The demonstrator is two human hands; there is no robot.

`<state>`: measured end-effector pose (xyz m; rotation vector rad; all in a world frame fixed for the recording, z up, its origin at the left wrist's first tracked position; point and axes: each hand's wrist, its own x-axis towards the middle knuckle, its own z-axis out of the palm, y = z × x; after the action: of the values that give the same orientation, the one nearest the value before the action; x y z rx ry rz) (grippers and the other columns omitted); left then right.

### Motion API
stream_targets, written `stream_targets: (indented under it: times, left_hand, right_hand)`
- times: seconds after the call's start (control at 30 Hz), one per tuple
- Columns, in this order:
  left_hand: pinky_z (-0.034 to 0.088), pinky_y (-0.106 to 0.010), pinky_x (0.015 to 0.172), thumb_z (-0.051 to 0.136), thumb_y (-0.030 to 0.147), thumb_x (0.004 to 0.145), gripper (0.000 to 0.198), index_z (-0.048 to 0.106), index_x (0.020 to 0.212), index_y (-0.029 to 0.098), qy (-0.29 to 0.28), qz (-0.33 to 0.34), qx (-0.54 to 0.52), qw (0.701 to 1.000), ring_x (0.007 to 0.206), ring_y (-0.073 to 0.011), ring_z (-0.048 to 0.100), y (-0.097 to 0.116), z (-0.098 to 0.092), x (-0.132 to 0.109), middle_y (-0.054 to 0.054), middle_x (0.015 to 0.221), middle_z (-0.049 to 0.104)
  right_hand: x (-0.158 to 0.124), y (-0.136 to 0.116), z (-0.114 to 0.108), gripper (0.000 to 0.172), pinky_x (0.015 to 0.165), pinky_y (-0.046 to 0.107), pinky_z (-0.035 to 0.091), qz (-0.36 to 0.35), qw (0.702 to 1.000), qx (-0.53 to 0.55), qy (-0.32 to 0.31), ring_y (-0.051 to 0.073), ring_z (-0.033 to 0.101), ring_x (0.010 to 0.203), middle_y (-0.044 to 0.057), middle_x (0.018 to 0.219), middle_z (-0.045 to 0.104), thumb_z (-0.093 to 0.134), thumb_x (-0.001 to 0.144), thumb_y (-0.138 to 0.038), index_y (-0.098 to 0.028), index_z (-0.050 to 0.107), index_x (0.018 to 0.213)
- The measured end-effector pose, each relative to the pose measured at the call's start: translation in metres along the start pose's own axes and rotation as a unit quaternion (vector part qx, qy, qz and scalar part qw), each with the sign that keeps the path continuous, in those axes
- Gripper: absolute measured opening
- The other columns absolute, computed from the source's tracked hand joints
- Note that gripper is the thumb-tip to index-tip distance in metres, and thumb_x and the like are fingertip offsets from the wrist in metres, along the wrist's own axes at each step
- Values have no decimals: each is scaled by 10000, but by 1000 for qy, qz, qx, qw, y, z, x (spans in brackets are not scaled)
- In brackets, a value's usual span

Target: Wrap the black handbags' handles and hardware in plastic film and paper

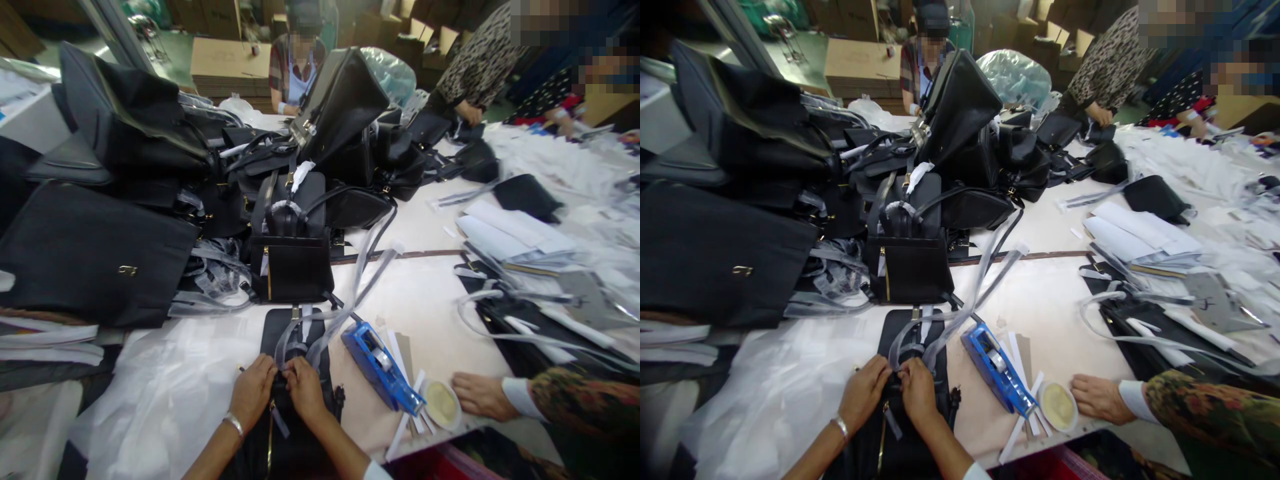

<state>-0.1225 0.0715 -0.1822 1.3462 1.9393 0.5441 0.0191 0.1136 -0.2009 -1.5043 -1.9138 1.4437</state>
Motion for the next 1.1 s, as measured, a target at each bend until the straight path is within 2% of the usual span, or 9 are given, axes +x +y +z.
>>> stream_targets:
  times: [0.27, 0.47, 0.6, 0.77, 0.87, 0.93, 0.97, 1.03, 1.1]
  left_hand:
    - [404, -304, 727, 365, 196, 881, 215, 574, 838, 210, -79, 8, 125, 989, 802, -202, 599, 1, 2, 0, -65, 853, 613]
    - [426, -346, 687, 396, 129, 822, 225, 610, 866, 183, -128, -23, 173, 976, 762, -250, 646, 4, 2, 1, -121, 818, 680]
    - [435, -368, 717, 395, 131, 820, 230, 614, 878, 172, -131, -53, 176, 974, 786, -263, 655, 4, 7, 0, -142, 811, 697]
    - [433, -354, 686, 433, 200, 834, 157, 589, 814, 191, -120, -66, 132, 982, 715, -254, 655, 4, -1, -2, -102, 712, 677]
    - [425, -344, 751, 444, 273, 857, 141, 543, 933, 208, -77, -48, 76, 993, 832, -246, 643, 10, -5, 5, -89, 856, 667]
    - [421, -321, 780, 445, 302, 862, 170, 500, 999, 220, -49, -38, 31, 998, 874, -223, 631, 14, -1, 11, -64, 898, 651]
    - [425, -310, 769, 443, 302, 861, 168, 487, 1002, 222, -40, -39, 10, 998, 849, -212, 633, 15, 3, 14, -44, 865, 644]
    - [428, -296, 708, 441, 278, 852, 133, 473, 969, 223, -27, -49, -24, 998, 743, -198, 634, 15, 12, 18, 0, 750, 615]
    - [411, -286, 650, 449, 258, 840, 105, 462, 940, 228, -19, -62, -45, 997, 650, -191, 613, 12, 19, 18, 35, 664, 568]
  right_hand:
    - [-4, 7, 2, 157, 616, 232, 454, 7, 1000, 11, -21, 120, 582, 578, -3, 744, 585, 439, 821, -84, -178, 565, 828]
    - [-14, 2, -16, 383, 698, 253, 485, -50, 996, 8, -71, 155, 640, 752, 11, 876, 644, 479, 816, -102, -212, 446, 1182]
    - [-16, -1, -21, 209, 725, 261, 469, -63, 992, -85, -71, 181, 654, 825, 51, 885, 667, 412, 868, -115, -192, 528, 1024]
    - [-8, -11, -11, 149, 672, 271, 466, -44, 980, -181, -71, 196, 668, 747, 80, 825, 686, 421, 870, -136, -174, 563, 898]
    - [-2, -27, -8, 149, 645, 303, 480, -46, 982, -174, -54, 214, 665, 707, 94, 776, 690, 434, 865, -178, -175, 583, 863]
    - [-8, -24, -30, 140, 659, 333, 494, -50, 984, -167, -35, 233, 661, 750, 89, 791, 694, 466, 847, -241, -206, 596, 884]
    - [-16, -15, -51, 143, 680, 355, 500, -49, 985, -167, -22, 246, 656, 790, 84, 805, 695, 485, 829, -277, -233, 600, 902]
    - [-44, 22, -118, 160, 718, 413, 501, -47, 985, -168, 11, 279, 638, 849, 82, 805, 690, 511, 782, -337, -303, 605, 908]
    - [-81, 73, -201, 142, 769, 442, 489, -50, 982, -165, 82, 289, 623, 872, 70, 765, 677, 537, 718, -379, -377, 606, 843]
